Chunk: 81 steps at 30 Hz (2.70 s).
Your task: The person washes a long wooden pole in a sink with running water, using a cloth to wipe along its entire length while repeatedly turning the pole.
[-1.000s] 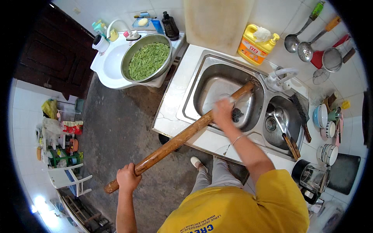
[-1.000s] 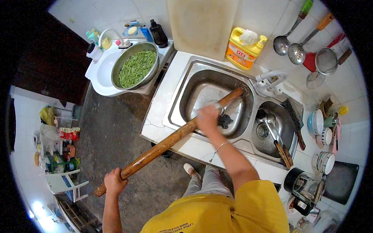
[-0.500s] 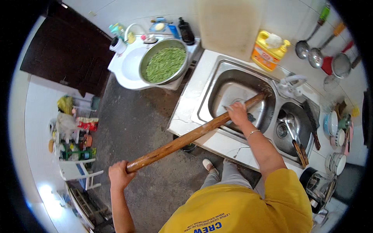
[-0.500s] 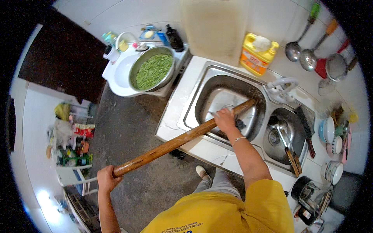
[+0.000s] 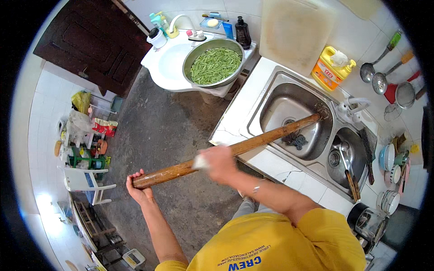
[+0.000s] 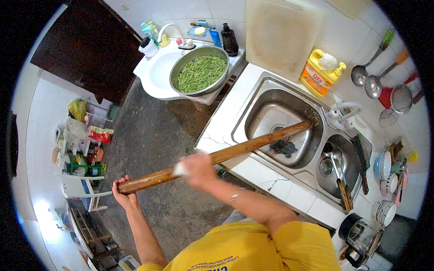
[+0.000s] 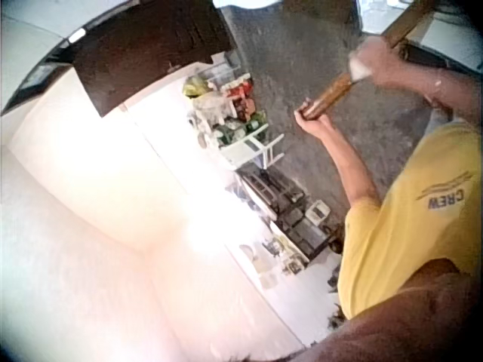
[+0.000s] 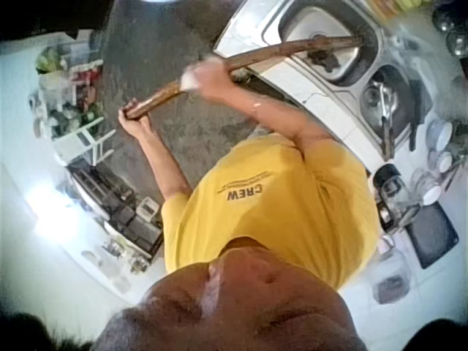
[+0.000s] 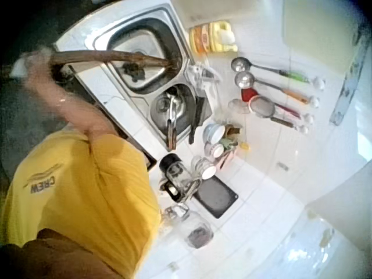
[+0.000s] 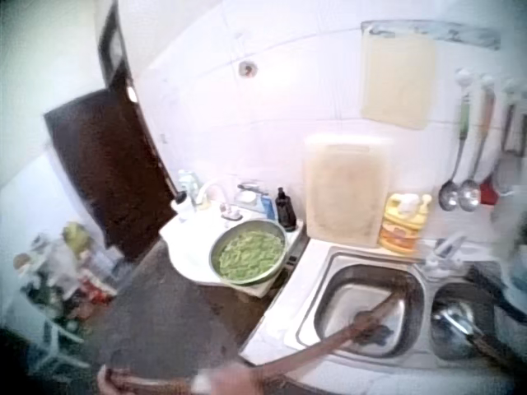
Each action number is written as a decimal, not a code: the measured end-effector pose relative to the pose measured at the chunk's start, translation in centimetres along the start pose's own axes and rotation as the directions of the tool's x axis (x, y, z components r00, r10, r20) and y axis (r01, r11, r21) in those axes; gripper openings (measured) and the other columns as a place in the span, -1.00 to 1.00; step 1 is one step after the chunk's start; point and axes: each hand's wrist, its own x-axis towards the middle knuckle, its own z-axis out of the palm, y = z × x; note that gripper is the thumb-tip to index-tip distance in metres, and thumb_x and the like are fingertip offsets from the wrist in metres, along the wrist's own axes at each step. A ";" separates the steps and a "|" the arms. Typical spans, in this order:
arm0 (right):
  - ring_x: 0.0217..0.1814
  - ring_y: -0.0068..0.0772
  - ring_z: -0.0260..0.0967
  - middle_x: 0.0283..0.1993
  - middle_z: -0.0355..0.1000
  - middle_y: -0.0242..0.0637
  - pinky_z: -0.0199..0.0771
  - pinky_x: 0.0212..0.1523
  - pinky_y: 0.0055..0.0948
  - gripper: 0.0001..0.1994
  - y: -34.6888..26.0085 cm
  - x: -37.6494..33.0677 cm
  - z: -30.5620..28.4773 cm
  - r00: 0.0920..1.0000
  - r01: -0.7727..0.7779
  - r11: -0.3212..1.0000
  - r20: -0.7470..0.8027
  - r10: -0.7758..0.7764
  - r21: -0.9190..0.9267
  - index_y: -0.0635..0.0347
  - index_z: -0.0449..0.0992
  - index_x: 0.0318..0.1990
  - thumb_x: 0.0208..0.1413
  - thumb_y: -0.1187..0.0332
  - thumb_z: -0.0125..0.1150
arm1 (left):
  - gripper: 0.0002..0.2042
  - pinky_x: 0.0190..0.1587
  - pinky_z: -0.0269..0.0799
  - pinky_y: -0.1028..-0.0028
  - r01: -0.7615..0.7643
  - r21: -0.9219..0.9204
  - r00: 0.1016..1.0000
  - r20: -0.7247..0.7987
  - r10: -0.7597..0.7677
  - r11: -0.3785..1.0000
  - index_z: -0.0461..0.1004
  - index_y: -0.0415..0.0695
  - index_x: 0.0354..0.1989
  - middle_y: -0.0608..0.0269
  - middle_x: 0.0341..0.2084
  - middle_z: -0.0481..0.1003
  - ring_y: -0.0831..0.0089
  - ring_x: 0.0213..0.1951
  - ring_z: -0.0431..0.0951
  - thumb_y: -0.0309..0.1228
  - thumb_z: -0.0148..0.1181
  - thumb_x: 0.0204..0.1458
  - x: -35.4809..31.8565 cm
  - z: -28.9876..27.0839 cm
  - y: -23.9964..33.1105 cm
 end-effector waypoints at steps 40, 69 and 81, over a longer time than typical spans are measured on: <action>0.02 -0.03 0.26 -0.12 0.36 -0.15 0.23 0.08 -0.13 -0.43 20.5 -3.8 -19.7 0.883 -0.463 0.822 -0.256 0.394 -0.331 0.13 0.39 -0.05 -0.34 0.39 0.45 | -0.81 -0.22 0.45 0.35 -0.204 0.136 0.909 0.395 0.136 0.970 0.37 -0.18 -0.40 0.24 -0.48 0.42 0.43 -0.39 0.43 -0.30 0.12 0.11 -7.3 28.9 -0.3; -0.05 0.02 0.42 -0.12 0.47 0.03 0.43 -0.02 -0.17 -0.63 37.2 -9.2 -37.3 0.535 -0.810 0.311 -0.411 0.738 -0.496 0.27 0.47 -0.12 -0.09 0.27 0.28 | -0.76 -0.01 0.41 0.29 0.309 0.084 0.889 0.327 -0.320 0.947 0.34 -0.14 -0.26 0.17 -0.36 0.46 0.33 -0.21 0.48 -0.24 0.18 0.09 -15.0 27.1 -22.3; -0.34 -0.38 0.44 -0.35 0.52 -0.14 0.41 -0.28 -0.45 -0.68 33.1 -12.1 -33.8 0.305 -0.812 0.458 -0.405 0.862 0.362 0.26 0.52 -0.09 -0.04 0.37 0.23 | -0.71 0.08 0.28 0.00 0.440 -0.067 0.872 0.268 -0.409 0.895 0.38 -0.07 -0.45 0.25 -0.45 0.44 0.30 -0.29 0.47 -0.09 0.09 0.09 -11.8 25.3 -15.8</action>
